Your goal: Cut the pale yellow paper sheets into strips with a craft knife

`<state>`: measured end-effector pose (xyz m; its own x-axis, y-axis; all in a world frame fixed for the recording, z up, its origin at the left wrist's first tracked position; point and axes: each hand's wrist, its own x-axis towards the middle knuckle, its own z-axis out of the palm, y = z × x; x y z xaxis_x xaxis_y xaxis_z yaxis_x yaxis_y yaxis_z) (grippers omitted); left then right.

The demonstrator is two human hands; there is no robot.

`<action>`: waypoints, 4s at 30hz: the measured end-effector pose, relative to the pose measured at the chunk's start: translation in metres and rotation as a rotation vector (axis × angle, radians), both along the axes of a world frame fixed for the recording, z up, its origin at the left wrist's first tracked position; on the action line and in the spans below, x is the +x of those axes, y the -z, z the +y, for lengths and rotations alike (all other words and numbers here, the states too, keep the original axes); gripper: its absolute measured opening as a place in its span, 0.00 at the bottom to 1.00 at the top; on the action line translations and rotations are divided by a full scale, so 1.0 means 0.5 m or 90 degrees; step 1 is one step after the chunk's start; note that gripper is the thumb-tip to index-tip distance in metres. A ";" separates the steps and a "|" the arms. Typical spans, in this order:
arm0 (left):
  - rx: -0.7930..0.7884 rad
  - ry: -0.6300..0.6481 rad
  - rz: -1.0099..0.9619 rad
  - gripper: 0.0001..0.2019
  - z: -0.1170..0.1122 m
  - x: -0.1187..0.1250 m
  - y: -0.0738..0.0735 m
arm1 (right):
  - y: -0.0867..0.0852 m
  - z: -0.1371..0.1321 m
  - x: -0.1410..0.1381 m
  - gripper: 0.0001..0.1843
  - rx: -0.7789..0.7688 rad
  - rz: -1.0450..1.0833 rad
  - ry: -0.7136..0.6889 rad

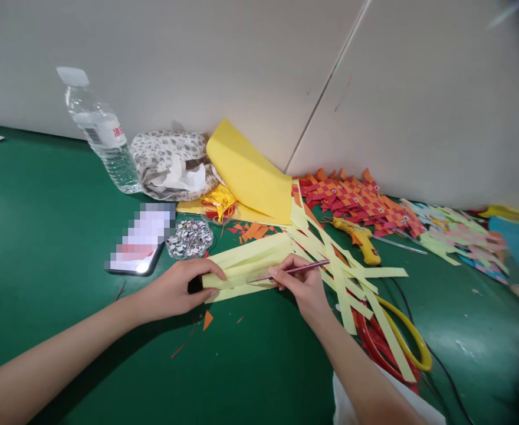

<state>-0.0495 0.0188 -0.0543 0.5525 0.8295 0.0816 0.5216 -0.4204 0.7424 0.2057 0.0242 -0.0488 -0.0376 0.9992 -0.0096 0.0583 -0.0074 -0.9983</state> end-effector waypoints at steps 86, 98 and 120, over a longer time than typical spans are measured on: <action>0.193 -0.098 0.115 0.07 -0.034 0.054 -0.004 | -0.006 -0.009 -0.046 0.08 0.347 -0.621 -0.146; 0.203 -0.086 0.114 0.07 -0.032 0.054 -0.003 | -0.006 -0.013 -0.045 0.10 0.334 -0.607 -0.134; 0.152 -0.077 0.085 0.07 -0.028 0.028 -0.012 | 0.002 -0.026 -0.063 0.18 0.352 -0.675 -0.058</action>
<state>-0.0357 0.0050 -0.0483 0.4699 0.8558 0.2162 0.6644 -0.5042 0.5517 0.1742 0.0114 -0.0499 -0.3411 0.8720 0.3510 0.8314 0.4541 -0.3202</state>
